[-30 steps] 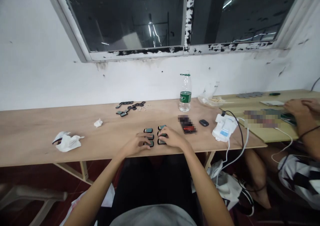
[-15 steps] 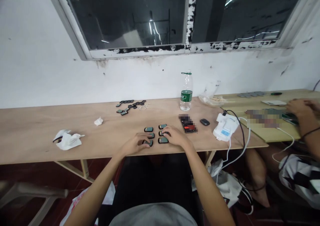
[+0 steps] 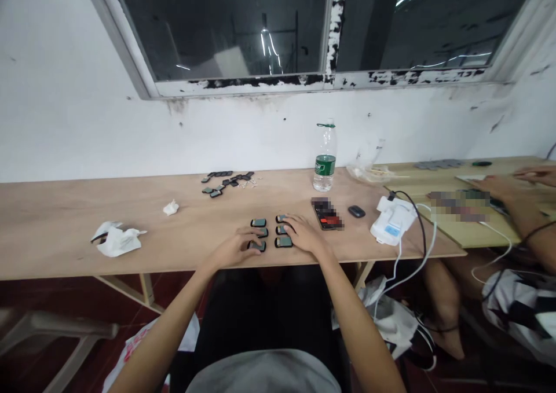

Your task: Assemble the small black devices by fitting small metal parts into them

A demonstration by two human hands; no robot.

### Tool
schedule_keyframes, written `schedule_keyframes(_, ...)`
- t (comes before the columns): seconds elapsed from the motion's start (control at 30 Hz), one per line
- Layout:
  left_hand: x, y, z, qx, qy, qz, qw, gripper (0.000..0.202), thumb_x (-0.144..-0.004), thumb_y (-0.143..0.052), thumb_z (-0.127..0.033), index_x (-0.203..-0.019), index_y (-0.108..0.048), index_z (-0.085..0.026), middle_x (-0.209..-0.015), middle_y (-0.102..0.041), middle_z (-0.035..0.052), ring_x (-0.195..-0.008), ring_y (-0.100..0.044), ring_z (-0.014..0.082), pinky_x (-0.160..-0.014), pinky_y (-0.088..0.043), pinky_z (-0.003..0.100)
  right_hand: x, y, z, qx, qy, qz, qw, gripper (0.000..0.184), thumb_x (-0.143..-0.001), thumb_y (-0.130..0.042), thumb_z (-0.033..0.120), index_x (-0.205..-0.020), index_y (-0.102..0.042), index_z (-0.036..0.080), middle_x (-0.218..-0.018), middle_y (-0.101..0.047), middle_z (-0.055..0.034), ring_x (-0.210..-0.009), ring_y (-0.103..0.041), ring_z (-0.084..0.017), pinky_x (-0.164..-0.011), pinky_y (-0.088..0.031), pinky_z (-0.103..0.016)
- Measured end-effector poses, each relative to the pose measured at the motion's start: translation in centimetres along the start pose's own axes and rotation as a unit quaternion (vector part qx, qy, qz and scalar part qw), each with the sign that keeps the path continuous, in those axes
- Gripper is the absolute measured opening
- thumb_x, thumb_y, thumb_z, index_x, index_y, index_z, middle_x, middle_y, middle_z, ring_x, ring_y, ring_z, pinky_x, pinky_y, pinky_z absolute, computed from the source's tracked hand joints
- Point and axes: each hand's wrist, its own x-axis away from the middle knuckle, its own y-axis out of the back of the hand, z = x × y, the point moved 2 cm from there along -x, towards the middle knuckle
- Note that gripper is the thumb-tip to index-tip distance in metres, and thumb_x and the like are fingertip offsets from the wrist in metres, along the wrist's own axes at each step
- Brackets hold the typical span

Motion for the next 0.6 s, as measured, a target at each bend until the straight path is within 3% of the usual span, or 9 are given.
schedule_keyframes(0.3,-0.5,-1.4,-0.1,-0.018,-0.008,-0.045,0.999,0.012,-0.087,-0.072,-0.032,-0.096,-0.075,-0.025,-0.125,-0.067,0.0083,-0.126,-0.056,0.0276,-0.111,-0.041,0.045,-0.1,0.2,0.5,0.015,0.009,0.019,1.000,0.039,-0.101,-0.044,0.037,-0.135,-0.060,0.027,-0.142,-0.057,-0.0082,-0.134,-0.047,-0.026,-0.115,-0.035,-0.049)
schedule_keyframes(0.43,-0.6,-0.8,-0.4,0.007,0.000,-0.059,0.998,0.019,-0.084,-0.075,-0.038,-0.097,-0.075,-0.025,-0.121,-0.069,0.0079,-0.124,-0.058,0.0282,-0.110,-0.042,0.044,-0.2,0.9,0.4,0.010,0.015,0.001,1.000,0.039,-0.100,-0.045,0.037,-0.134,-0.060,0.025,-0.135,-0.060,-0.0102,-0.128,-0.050,-0.026,-0.111,-0.038,-0.045)
schedule_keyframes(0.5,-0.6,0.0,0.0,0.033,0.032,-0.085,0.995,0.023,-0.086,-0.072,-0.043,-0.099,-0.074,-0.024,-0.116,-0.071,0.0069,-0.117,-0.061,0.0270,-0.105,-0.045,0.040,-0.2,1.3,0.3,0.008,0.006,-0.027,1.000,0.033,-0.099,-0.046,0.034,-0.121,-0.066,0.021,-0.121,-0.066,-0.0109,-0.116,-0.057,-0.026,-0.102,-0.043,-0.041)
schedule_keyframes(0.6,-0.2,1.3,1.5,0.049,0.120,-0.127,0.983,0.030,-0.091,-0.061,-0.049,-0.091,-0.074,-0.021,-0.092,-0.075,0.0059,-0.086,-0.068,0.0229,-0.080,-0.052,0.033,-0.1,1.9,-0.1,0.011,-0.038,-0.051,0.998,0.025,-0.094,-0.045,0.024,-0.087,-0.069,0.019,-0.088,-0.070,-0.0065,-0.084,-0.062,-0.021,-0.080,-0.046,-0.032)
